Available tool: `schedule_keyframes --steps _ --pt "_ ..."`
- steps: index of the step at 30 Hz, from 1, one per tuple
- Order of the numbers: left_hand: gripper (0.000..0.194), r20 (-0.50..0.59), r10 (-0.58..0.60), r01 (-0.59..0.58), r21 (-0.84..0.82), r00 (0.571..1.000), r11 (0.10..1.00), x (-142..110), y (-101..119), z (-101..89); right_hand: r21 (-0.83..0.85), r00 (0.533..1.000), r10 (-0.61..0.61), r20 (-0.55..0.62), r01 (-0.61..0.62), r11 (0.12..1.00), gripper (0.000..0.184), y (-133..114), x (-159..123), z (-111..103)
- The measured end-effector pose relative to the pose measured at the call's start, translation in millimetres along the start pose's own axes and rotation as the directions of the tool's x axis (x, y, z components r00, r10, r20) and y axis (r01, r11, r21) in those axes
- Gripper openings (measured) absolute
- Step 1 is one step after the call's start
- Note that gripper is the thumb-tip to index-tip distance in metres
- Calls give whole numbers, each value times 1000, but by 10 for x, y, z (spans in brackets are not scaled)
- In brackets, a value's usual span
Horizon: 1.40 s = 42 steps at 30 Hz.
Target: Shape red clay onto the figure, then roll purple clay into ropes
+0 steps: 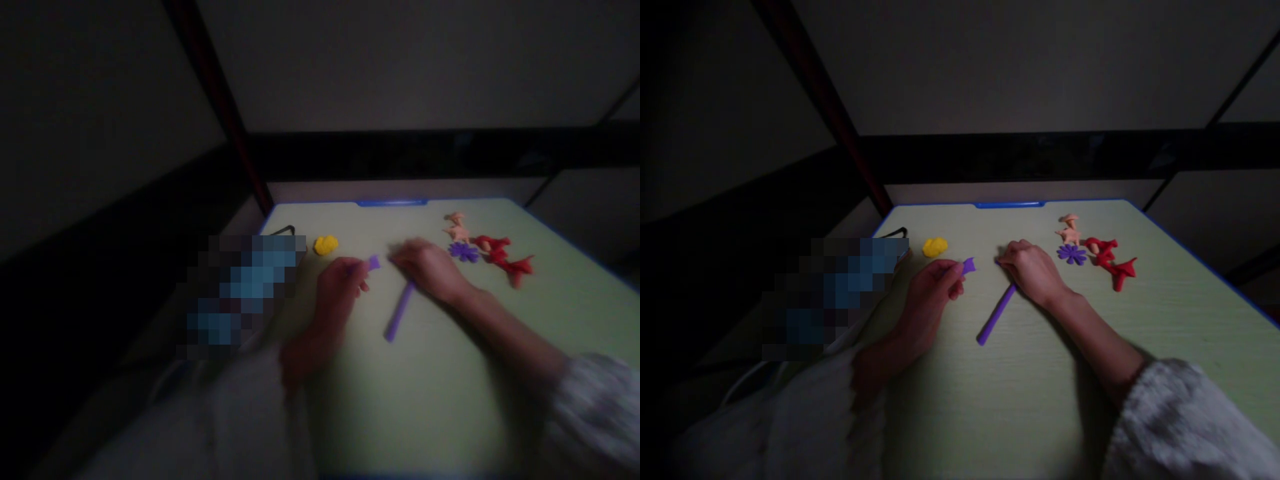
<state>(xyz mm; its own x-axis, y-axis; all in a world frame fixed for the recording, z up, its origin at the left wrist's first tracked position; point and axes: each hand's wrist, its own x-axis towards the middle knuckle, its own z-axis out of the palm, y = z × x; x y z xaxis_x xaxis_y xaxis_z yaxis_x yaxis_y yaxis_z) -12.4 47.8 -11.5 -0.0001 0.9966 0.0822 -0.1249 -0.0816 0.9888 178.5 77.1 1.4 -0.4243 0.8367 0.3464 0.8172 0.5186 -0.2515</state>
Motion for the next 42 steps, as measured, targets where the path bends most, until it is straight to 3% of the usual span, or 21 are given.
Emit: schedule_keyframes --steps 3,6,8,10,13,16,25,30,37,42 --pt "20 15 -1 1 3 1000 1000 1 0 -10 35 999 11 -52 -9 999 24 -21 -15 -25" --pt "20 62 27 -28 3 998 1000 -8 9 -19 261 966 150 -210 -93 961 26 -141 -49 -68" --pt "21 96 38 -39 11 995 999 -21 27 -16 512 936 278 -217 -133 849 27 -256 -85 -96" --pt "21 130 25 -27 7 991 1000 -39 54 -4 706 938 320 -131 -138 695 24 -356 -127 -118" --pt "19 182 7 1 -40 983 999 -77 105 31 841 961 271 -53 -103 531 25 -424 -181 -141" --pt "17 222 -18 35 -76 975 997 -119 155 70 886 969 241 -64 -56 460 28 -415 -207 -157" --pt "14 253 -78 102 -83 964 991 -170 193 98 905 959 242 -150 34 425 8 -426 -203 -185" --pt "14 226 -86 109 -93 970 990 -168 195 99 915 958 260 -126 10 404 22 -421 -217 -154" --pt "12 231 -78 104 -103 970 989 -161 190 100 927 961 245 -128 28 374 17 -440 -216 -116" --pt "13 236 -62 86 -93 970 992 -152 196 92 893 966 200 -162 57 446 36 -438 -228 -145"
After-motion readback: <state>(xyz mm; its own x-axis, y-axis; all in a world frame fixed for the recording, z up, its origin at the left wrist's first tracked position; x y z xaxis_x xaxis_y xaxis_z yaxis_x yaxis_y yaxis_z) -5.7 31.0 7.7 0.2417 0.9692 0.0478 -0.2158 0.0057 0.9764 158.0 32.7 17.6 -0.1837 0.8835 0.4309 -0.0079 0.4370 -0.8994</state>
